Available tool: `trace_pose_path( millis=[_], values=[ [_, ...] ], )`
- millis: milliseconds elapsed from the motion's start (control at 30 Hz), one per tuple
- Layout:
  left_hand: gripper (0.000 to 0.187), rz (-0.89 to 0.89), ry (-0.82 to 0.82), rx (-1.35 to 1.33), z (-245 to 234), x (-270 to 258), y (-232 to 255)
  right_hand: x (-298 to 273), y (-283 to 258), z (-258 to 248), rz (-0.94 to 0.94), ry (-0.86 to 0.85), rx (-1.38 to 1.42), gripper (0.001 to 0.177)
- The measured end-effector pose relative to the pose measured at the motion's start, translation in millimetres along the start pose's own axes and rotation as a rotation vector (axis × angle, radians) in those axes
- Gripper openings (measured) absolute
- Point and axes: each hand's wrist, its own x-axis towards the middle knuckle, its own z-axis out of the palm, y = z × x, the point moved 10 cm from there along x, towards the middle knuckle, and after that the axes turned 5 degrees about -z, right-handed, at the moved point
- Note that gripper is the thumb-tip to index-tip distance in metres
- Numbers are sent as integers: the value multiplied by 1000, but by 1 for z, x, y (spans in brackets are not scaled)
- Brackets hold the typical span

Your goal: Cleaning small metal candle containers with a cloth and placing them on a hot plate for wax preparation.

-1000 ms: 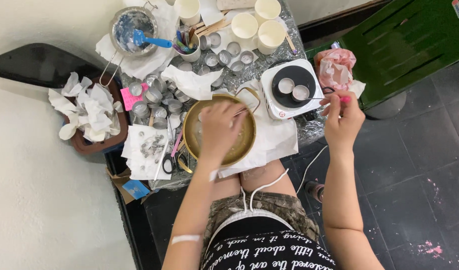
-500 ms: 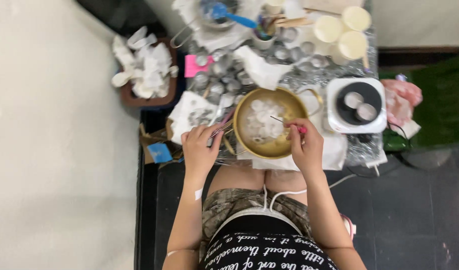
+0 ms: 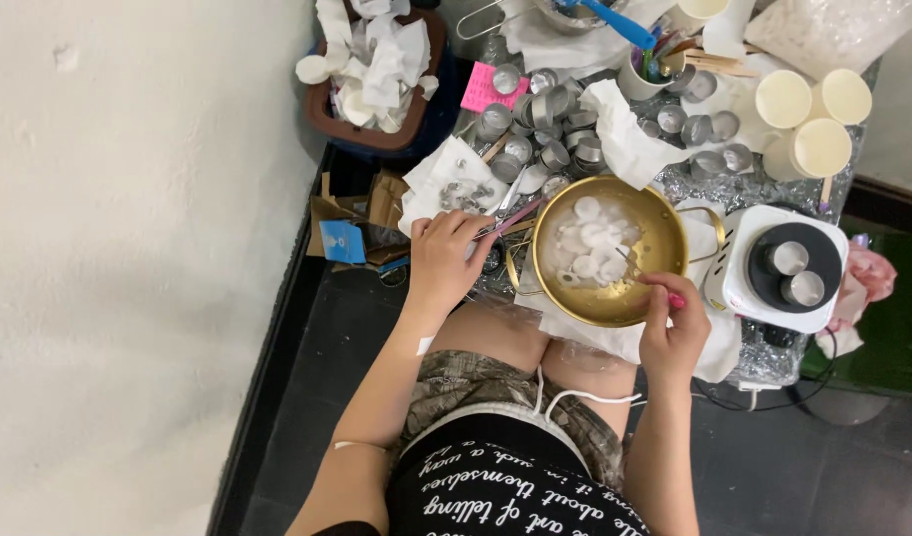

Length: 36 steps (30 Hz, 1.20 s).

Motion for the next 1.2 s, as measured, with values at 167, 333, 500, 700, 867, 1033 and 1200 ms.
trace_pose_path(
  millis=[167,333,500,700,867,1033,1200],
  values=[
    [18,34,-2,10,2,0,11,0,3,-1,0,8,54,12],
    [17,55,-60,3,9,-3,21,-3,4,-7,2,25,36,11],
    [17,102,-91,-14,13,-4,32,-11,8,-46,-92,134,12,13],
    [19,74,-210,-30,38,-11,49,-32,68,-177,-168,634,96,18],
    [18,179,-213,-86,58,-18,80,-7,77,-208,-81,555,-59,17],
    [19,246,-258,-81,73,-24,98,15,69,-208,31,461,-248,10],
    [18,262,-281,-29,81,-26,103,28,52,-198,26,360,-446,8]
  ],
)
